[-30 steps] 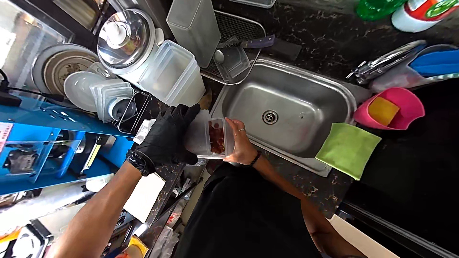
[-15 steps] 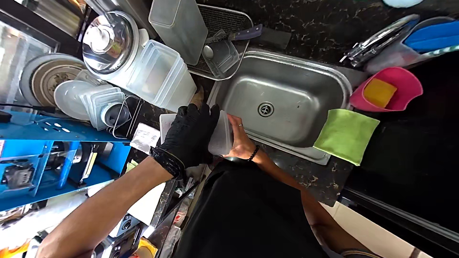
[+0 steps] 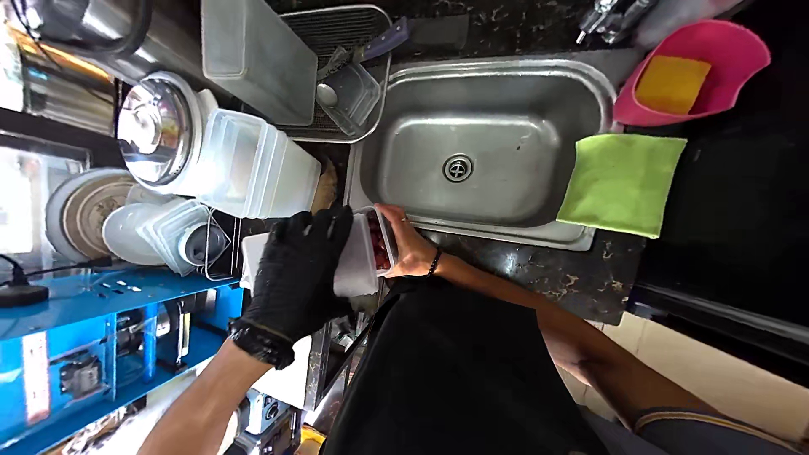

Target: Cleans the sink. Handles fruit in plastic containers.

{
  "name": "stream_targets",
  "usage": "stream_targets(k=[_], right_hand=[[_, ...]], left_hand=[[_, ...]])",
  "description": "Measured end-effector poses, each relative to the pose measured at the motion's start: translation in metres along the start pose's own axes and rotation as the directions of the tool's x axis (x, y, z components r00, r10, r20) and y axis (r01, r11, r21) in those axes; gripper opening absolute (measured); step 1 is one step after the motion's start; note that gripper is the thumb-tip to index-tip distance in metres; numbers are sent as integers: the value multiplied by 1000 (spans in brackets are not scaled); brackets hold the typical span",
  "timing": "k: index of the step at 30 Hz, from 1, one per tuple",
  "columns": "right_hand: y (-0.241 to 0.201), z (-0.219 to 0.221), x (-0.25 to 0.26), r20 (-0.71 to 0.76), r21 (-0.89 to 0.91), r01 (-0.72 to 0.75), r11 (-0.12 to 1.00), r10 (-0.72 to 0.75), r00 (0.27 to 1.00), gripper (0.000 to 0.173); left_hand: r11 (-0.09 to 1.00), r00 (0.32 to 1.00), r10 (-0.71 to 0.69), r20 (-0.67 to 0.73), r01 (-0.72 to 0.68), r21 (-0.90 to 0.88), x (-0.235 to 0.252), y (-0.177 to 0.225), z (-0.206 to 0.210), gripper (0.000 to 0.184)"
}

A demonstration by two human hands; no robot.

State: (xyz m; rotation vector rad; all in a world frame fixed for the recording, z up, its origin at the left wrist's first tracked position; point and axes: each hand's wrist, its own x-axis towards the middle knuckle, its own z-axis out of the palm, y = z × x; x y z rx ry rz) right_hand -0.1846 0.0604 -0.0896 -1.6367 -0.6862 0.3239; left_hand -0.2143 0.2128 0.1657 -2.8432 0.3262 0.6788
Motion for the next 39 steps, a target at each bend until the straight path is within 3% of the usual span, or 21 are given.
stream_targets(k=[12, 21, 27, 29, 31, 35, 37, 39], right_hand=[[11, -4, 2, 18, 18, 36, 999, -36, 999, 140], [10, -5, 2, 42, -11, 12, 1000, -12, 999, 139], [-4, -27, -1, 156, 80, -7, 997, -6, 988, 157], [-22, -37, 1, 59, 59, 93, 994, -96, 994, 146], [-53, -43, 11, 13, -136, 184, 973, -184, 983, 131], [-88, -14, 33, 308, -444, 349, 825, -225, 924, 99], [-89, 6, 44, 456, -451, 407, 795, -187, 870, 101], [-88, 15, 50, 510, -462, 425, 778, -159, 845, 110]], left_hand=[[994, 994, -105, 23, 104, 40, -7, 1, -13, 143], [994, 995, -87, -37, 89, 60, -20, -4, -12, 138], [988, 989, -141, -39, 137, -77, -31, -27, -5, 134], [985, 987, -150, -53, 145, -98, -33, -28, -5, 132], [986, 986, -148, -69, 142, -90, -34, -28, -5, 129], [989, 987, -142, -79, 138, -58, -34, -32, -3, 130], [988, 988, -140, -67, 135, -73, -34, -34, -2, 135], [983, 988, -143, -57, 135, -126, -35, -38, -1, 135]])
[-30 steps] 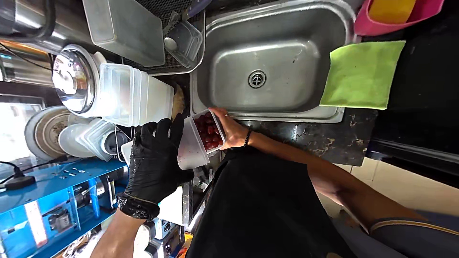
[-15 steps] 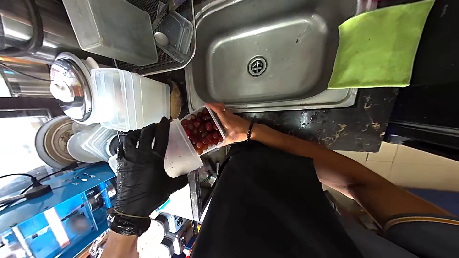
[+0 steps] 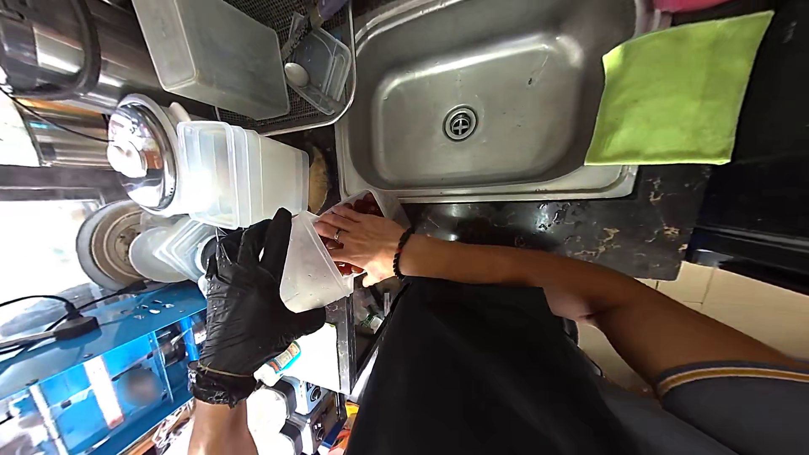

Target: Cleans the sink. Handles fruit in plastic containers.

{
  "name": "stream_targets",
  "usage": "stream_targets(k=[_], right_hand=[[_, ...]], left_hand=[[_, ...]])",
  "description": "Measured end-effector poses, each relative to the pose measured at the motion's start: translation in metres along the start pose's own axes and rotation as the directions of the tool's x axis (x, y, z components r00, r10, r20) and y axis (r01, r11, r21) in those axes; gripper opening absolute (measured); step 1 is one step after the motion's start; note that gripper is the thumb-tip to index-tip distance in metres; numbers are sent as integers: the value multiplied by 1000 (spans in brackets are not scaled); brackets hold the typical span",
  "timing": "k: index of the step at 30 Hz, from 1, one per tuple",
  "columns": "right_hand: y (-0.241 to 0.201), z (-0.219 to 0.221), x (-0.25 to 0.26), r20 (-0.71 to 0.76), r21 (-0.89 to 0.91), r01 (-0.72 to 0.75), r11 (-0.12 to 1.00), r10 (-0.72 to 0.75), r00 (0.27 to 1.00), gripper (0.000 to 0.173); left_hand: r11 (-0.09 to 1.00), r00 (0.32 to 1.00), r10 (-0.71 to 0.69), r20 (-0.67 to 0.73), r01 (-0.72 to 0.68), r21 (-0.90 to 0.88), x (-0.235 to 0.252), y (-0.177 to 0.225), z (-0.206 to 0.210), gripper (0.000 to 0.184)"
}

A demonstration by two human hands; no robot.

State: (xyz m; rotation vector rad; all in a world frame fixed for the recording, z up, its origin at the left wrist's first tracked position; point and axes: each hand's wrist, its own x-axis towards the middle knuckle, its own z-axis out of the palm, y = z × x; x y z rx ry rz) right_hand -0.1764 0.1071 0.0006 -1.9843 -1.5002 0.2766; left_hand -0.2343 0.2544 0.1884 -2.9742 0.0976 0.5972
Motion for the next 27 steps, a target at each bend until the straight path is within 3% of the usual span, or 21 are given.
stream_targets(k=[3, 8, 14, 17, 19, 22, 24, 25, 27], right_hand=[[-3, 11, 3, -109, -24, 30, 999, -32, 993, 93], [13, -7, 16, 49, 27, 158, 987, -159, 986, 92], [17, -22, 23, 144, -41, 306, 951, -298, 944, 79], [16, -34, 22, 77, 14, 358, 933, -358, 930, 53], [1, -46, 25, 106, 80, 279, 957, -287, 952, 39], [-21, -51, 33, 301, 132, -6, 991, -35, 953, 40], [-30, -66, 36, 386, 118, -77, 990, 25, 922, 41], [-29, -66, 38, 385, 93, -40, 995, 1, 923, 40], [-12, -42, 32, 204, 72, 153, 986, -165, 965, 31]], left_hand=[[1000, 1000, 30, 0, -30, 8, 1, -2, 0, 133], [996, 997, 71, 19, -72, 60, 12, -1, -18, 138], [997, 997, 72, 20, -72, 31, 12, -4, -18, 139], [998, 997, 65, 32, -65, 23, 11, -5, -16, 144], [996, 997, 75, 35, -76, 36, 13, -3, -15, 146], [994, 995, 95, 40, -97, 58, 14, 4, -13, 147], [994, 994, 100, 39, -102, 47, 13, 4, -13, 147], [994, 995, 96, 36, -98, 49, 10, 3, -13, 145], [994, 995, 103, -17, -102, 42, 0, -2, -13, 131]])
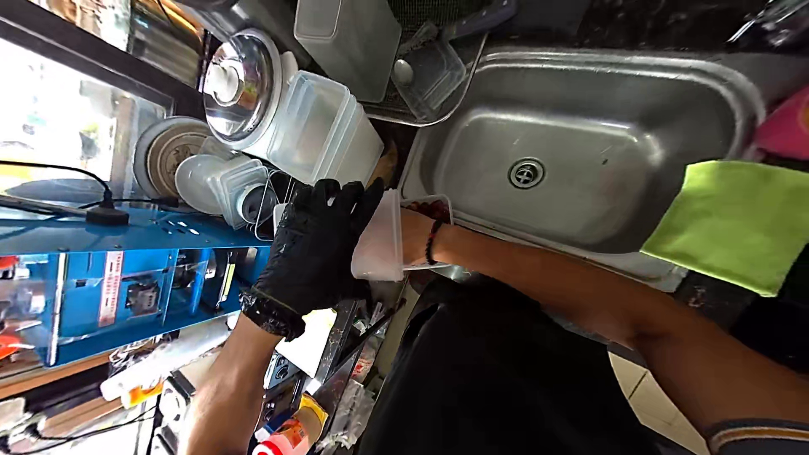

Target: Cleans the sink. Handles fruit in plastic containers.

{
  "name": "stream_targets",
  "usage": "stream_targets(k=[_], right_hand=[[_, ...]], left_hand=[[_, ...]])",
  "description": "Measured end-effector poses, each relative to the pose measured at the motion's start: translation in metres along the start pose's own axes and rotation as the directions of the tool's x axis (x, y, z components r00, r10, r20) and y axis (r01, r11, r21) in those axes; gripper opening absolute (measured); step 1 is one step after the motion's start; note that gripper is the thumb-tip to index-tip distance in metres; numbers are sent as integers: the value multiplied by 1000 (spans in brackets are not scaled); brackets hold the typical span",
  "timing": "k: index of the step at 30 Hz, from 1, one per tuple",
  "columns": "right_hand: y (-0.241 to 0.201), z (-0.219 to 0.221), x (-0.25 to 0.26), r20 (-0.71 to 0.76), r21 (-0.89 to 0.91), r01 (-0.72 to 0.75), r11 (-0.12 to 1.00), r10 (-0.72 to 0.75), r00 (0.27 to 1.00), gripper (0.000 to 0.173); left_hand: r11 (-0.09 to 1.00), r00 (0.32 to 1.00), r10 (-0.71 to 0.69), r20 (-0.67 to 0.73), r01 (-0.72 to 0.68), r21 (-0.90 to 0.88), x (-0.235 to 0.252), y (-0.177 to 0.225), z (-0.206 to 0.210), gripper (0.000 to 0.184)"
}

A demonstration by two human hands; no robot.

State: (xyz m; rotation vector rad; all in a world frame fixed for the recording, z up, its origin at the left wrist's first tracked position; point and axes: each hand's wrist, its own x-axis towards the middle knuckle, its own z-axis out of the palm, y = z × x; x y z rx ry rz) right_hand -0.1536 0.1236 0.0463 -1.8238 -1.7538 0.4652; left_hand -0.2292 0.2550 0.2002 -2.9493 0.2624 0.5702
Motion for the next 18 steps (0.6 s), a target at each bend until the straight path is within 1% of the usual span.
stream_targets(k=[1, 2, 3, 4, 6, 7, 8, 10, 11, 12, 14, 16, 17, 18], right_hand=[[14, 16, -3, -88, -12, 80, 997, -81, 993, 28], [27, 28, -5, -152, -16, 127, 992, -128, 980, 27], [35, 35, -9, -177, -44, 136, 990, -142, 974, 30], [37, 37, -13, -161, -74, 115, 991, -125, 979, 31], [34, 39, -16, -123, -108, 82, 991, -95, 988, 32], [31, 40, -17, -120, -117, 67, 991, -81, 989, 32], [31, 37, -16, -114, -132, 47, 990, -62, 992, 32], [29, 34, -17, -64, -148, 11, 989, -21, 998, 32], [27, 34, -19, -47, -151, 14, 988, -22, 999, 32], [29, 32, -20, -54, -155, 33, 987, -42, 998, 32], [33, 30, -25, -94, -148, 74, 986, -89, 992, 31], [38, 31, -32, -141, -144, 89, 985, -110, 984, 32], [41, 32, -34, -157, -155, 91, 984, -115, 981, 34], [42, 34, -35, -166, -165, 90, 982, -118, 979, 35]], left_hand=[[999, 997, 14, -73, -17, -36, -5, -6, 1, 112], [994, 979, 40, -201, -60, -93, -8, -14, 5, 87], [984, 960, 45, -275, -90, -153, -8, -23, 10, 74], [977, 956, 49, -289, -107, -186, -8, -31, 13, 75], [976, 965, 43, -260, -97, -196, -10, -41, 19, 96], [978, 967, 41, -252, -90, -188, -12, -39, 18, 102], [984, 968, 51, -248, -90, -151, -10, -37, 15, 102], [991, 974, 96, -204, -114, -76, -4, -26, 12, 92], [992, 981, 106, -160, -115, -45, -1, -19, 12, 90], [994, 990, 101, -95, -104, -18, 4, -16, 10, 93], [996, 995, 88, 53, -90, 29, 15, -13, 7, 112], [986, 987, 110, 118, -123, 110, 24, -12, 2, 134], [976, 984, 135, 120, -153, 154, 26, -13, -1, 136], [970, 981, 151, 122, -171, 174, 25, -15, -2, 134]])
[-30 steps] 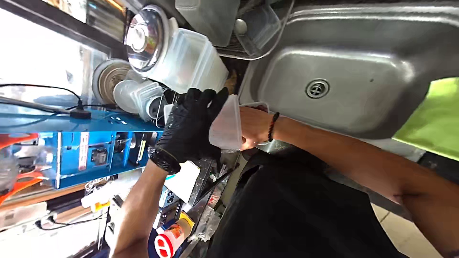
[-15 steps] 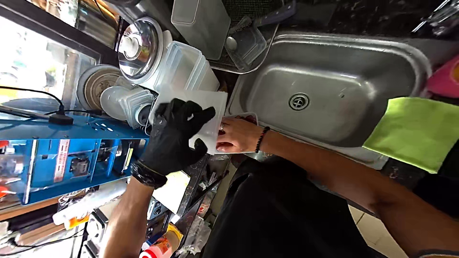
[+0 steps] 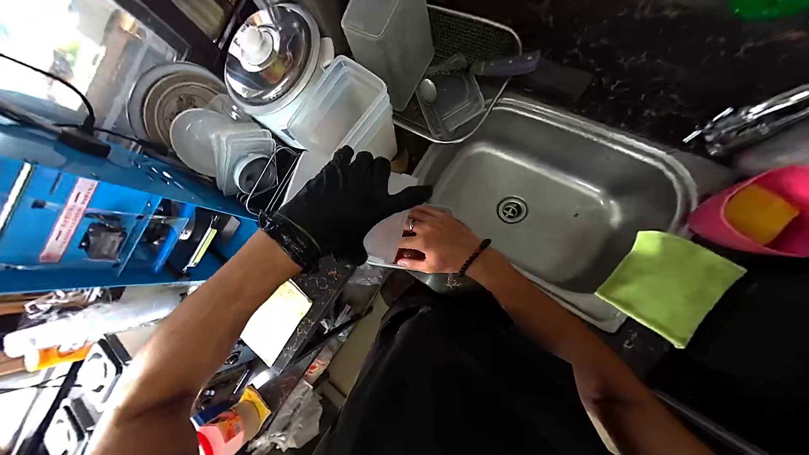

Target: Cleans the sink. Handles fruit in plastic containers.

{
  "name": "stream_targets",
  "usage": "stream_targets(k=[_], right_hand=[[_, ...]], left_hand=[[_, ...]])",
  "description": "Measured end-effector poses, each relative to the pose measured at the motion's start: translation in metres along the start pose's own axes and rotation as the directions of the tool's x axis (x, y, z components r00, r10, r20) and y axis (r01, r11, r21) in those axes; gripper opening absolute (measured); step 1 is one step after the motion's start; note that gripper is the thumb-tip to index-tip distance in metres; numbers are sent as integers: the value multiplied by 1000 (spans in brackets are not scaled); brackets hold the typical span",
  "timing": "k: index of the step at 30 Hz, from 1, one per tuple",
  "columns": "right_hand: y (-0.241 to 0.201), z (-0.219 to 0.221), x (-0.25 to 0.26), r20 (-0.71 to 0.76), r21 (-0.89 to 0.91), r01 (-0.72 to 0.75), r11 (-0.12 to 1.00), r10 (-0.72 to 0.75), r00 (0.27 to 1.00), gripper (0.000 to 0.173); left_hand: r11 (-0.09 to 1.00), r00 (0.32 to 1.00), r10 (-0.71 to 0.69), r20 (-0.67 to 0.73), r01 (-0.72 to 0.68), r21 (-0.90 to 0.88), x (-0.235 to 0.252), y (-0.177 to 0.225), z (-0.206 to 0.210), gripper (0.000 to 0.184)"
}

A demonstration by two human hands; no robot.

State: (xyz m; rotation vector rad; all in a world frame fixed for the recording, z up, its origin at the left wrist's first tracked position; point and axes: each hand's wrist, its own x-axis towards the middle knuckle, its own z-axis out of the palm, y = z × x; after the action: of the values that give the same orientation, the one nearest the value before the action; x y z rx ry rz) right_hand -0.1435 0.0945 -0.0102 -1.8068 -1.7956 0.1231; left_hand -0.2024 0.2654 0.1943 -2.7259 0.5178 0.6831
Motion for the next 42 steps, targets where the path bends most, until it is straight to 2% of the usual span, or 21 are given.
stream_targets(k=[3, 6, 12, 15, 17, 19, 21, 23, 25, 26, 27, 28, 29, 31, 33, 35, 37, 38, 39, 40, 42], right_hand=[[1, 3, -1, 6, 14, -6, 1000, 6, 1000, 33], [2, 2, -1, -7, 79, -15, 997, 15, 1000, 33], [-2, -8, 8, -188, 252, -57, 966, 107, 976, 29], [-11, -31, 3, -214, 254, -230, 939, 286, 934, 29], [-21, -50, -8, -158, 140, -449, 883, 467, 870, 26], [-31, -59, -14, -10, 13, -619, 785, 619, 785, 28], [-44, -49, -12, 137, -108, -664, 740, 673, 727, 31], [-51, -30, -14, 158, -140, -599, 789, 615, 773, 30], [-52, -34, -25, 150, -69, -592, 803, 595, 789, 35], [-50, -41, -30, 130, -2, -610, 793, 605, 786, 37], [-46, -47, -37, 96, 64, -614, 787, 607, 789, 40], [-41, -50, -44, 54, 118, -599, 792, 597, 800, 47], [-36, -51, -52, -1, 154, -563, 812, 570, 822, 59], [-25, -48, -65, -52, 220, -499, 838, 520, 852, 102], [-16, -34, -74, -44, 365, -493, 790, 544, 838, 139], [0, -14, -81, -37, 503, -471, 725, 562, 826, 155], [16, 7, -80, -30, 608, -426, 670, 556, 831, 159], [19, 17, -79, -25, 631, -406, 662, 540, 841, 158], [19, 23, -78, -38, 627, -385, 677, 520, 853, 155], [17, 26, -76, -51, 612, -384, 691, 520, 853, 153], [8, 34, -71, -127, 572, -390, 721, 548, 827, 151]], left_hand=[[995, 998, -58, -36, 55, -87, -23, -6, 3, 124], [953, 970, -212, -116, 178, -244, -62, -13, 15, 121], [864, 875, -410, -257, 282, -417, -105, -12, 76, 125], [745, 675, -596, -435, 264, -612, -135, -13, 124, 126], [584, 460, -755, -467, 149, -798, -140, -9, 172, 131], [410, 220, -885, -410, -45, -911, -124, 9, 221, 137], [354, 10, -932, -363, -194, -915, -96, 31, 261, 136], [285, -73, -958, -276, -288, -914, -73, 55, 271, 135], [179, -48, -984, -173, -324, -929, -53, 79, 273, 128], [196, -106, -979, -172, -290, -937, -40, 87, 299, 117], [288, -275, -934, -230, -194, -938, -22, 89, 337, 103], [158, -218, -968, -127, -132, -979, -25, 95, 348, 106], [50, -100, -994, -42, -74, -996, -31, 98, 350, 126], [-28, -50, -998, 31, -70, -997, -32, 98, 352, 149], [-140, -17, -990, 142, -87, -986, -37, 110, 349, 153], [-150, -40, -987, 158, -160, -976, -38, 136, 349, 139], [-59, -119, -990, 81, -180, -982, -33, 167, 356, 101], [-61, -133, -988, 82, -158, -986, -31, 182, 355, 78], [-95, -102, -989, 107, -121, -988, -32, 195, 351, 57], [-129, -10, -991, 130, -83, -988, -34, 203, 345, 41], [-174, 308, -940, 147, -62, -983, -41, 202, 328, 33]])
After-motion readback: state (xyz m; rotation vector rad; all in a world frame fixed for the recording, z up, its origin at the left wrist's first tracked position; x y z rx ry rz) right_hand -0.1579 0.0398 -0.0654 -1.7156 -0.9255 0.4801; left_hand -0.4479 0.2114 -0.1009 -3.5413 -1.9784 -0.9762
